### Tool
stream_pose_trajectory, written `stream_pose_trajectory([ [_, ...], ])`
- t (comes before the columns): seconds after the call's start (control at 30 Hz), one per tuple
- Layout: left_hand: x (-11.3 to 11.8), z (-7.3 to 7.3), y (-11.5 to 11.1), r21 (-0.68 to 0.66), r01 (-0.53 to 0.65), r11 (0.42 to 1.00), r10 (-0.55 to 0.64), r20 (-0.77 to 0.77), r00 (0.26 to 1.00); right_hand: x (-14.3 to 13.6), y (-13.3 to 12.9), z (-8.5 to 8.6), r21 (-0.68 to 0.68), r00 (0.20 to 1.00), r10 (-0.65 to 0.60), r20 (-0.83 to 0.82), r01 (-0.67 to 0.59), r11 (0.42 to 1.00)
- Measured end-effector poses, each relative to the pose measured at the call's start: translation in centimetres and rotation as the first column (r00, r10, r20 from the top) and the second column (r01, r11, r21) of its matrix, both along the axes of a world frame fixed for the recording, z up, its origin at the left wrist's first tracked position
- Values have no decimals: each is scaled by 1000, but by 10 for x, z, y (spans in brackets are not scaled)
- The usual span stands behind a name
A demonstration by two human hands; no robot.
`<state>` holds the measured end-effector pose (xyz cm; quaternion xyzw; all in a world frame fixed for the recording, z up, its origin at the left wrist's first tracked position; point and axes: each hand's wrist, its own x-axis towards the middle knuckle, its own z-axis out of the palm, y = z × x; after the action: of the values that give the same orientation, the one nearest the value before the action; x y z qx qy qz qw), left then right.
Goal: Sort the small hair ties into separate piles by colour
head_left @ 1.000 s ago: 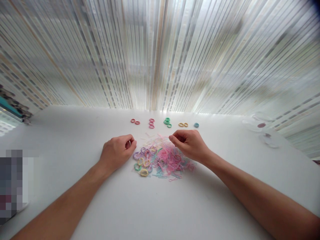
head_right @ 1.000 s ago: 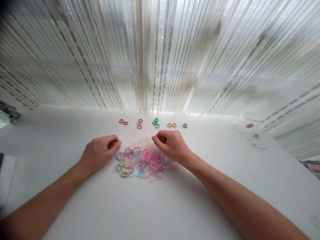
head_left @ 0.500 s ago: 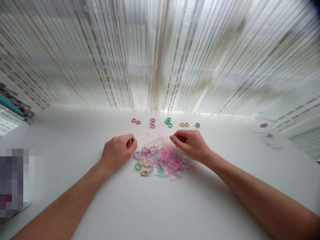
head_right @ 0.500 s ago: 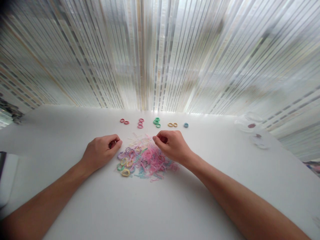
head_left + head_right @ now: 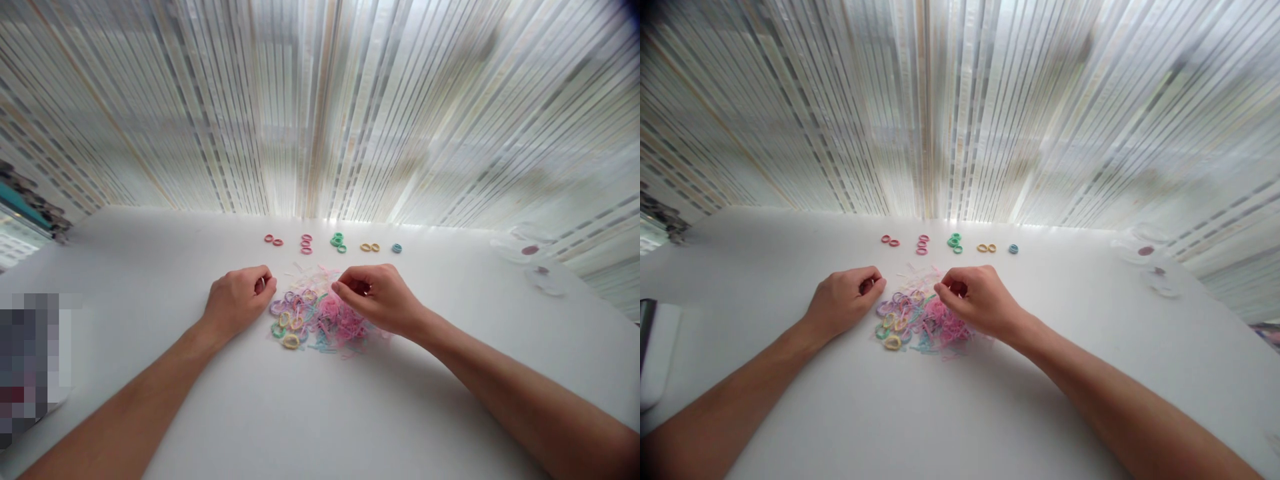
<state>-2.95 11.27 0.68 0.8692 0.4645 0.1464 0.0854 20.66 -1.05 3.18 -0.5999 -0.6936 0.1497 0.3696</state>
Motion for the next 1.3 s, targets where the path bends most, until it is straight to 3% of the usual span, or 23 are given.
stream_pose_trajectory([
  [0.17,-1,-2,-1,14,6,1000,-6,7,1000,-24,-15,7,-38,970,242,39,-240,970],
  [0.37,0,-2,-2,29,9,1000,-9,4,1000,-39,-19,-10,-45,907,383,174,-382,923],
  [0.53,0,-1,-2,23,7,1000,-7,-8,1000,-40,-17,-19,-19,900,349,260,-357,934],
  [0.97,1,-2,-2,25,5,1000,-5,9,1000,-45,-16,-23,7,888,296,352,-319,948],
  [1.3,0,-3,-2,25,15,1000,-16,26,1000,-48,-16,-20,-48,852,327,408,-337,940],
])
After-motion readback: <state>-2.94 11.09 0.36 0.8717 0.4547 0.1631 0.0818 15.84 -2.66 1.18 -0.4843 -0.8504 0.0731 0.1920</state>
